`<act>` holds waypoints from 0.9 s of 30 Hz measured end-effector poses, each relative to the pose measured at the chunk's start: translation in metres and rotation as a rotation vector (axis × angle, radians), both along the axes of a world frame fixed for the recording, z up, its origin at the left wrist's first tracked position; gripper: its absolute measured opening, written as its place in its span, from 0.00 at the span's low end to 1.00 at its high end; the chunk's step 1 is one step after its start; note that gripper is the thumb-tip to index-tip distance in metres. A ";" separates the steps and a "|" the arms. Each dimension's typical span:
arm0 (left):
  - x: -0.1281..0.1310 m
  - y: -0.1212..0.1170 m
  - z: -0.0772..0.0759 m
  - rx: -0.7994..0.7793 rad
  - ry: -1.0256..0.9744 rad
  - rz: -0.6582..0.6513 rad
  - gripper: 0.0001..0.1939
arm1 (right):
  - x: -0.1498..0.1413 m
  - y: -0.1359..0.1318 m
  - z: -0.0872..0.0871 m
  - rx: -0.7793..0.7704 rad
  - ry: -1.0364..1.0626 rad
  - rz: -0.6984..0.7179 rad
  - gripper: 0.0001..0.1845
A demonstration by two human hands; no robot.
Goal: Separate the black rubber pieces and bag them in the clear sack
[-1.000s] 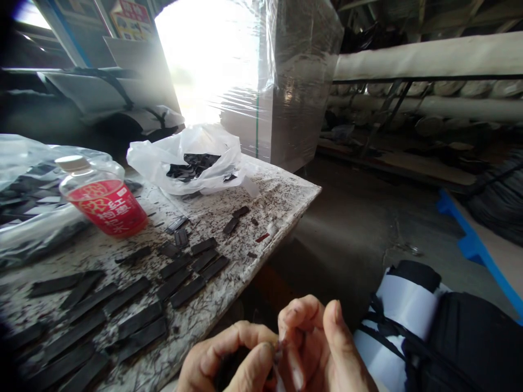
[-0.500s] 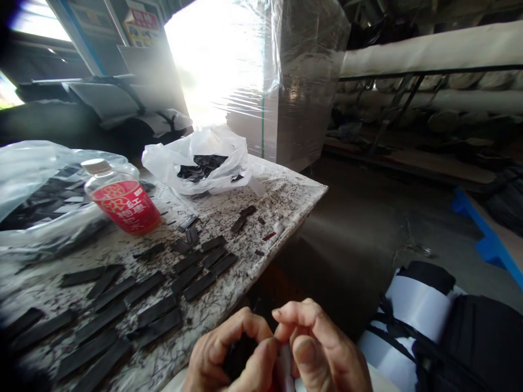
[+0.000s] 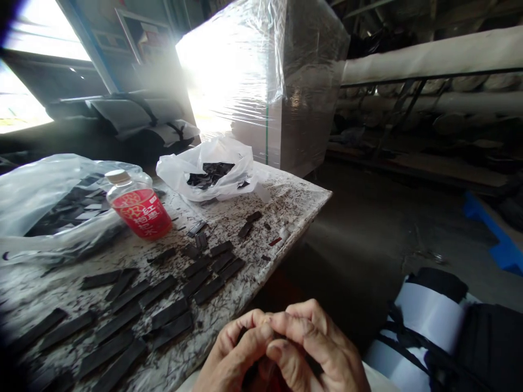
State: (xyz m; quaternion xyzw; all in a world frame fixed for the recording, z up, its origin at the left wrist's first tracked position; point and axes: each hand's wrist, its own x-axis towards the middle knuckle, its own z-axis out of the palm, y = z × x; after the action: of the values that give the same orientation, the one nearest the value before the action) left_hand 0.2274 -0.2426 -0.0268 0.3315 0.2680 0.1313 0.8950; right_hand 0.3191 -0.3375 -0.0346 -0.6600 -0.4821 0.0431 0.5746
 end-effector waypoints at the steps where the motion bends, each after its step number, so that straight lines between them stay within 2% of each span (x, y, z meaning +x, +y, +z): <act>1: -0.001 -0.001 0.000 0.031 0.031 0.003 0.19 | 0.001 0.000 0.000 0.001 -0.016 0.000 0.14; 3: -0.002 -0.002 -0.003 0.043 0.073 0.025 0.21 | 0.003 0.000 0.000 -0.022 0.015 0.010 0.13; 7: 0.000 -0.005 -0.013 -0.004 0.080 0.034 0.21 | 0.003 0.001 0.002 -0.134 0.089 -0.005 0.03; 10: 0.001 -0.005 -0.013 -0.010 0.045 -0.013 0.18 | -0.002 0.002 0.004 -0.211 0.143 -0.079 0.09; 15: -0.002 0.000 0.005 -0.017 -0.005 -0.147 0.21 | -0.005 0.002 0.008 -0.271 0.412 -0.177 0.18; 18: -0.005 0.003 0.014 -0.030 -0.019 -0.146 0.28 | 0.001 -0.001 0.010 -0.250 0.420 -0.238 0.23; 20: -0.006 0.004 0.016 -0.036 0.002 -0.130 0.29 | 0.005 -0.003 0.010 -0.259 0.380 -0.227 0.25; 23: -0.008 0.005 0.014 -0.020 0.030 -0.111 0.27 | 0.008 -0.006 0.009 -0.274 0.386 -0.199 0.26; 27: -0.008 0.005 0.007 -0.011 0.015 -0.088 0.26 | 0.008 -0.007 0.011 -0.219 0.612 -0.183 0.19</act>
State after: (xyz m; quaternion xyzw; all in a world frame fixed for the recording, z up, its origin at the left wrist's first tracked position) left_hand 0.2190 -0.2380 -0.0202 0.3390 0.2606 0.0877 0.8997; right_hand 0.3274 -0.3444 -0.0238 -0.7148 -0.2187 0.2392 0.6197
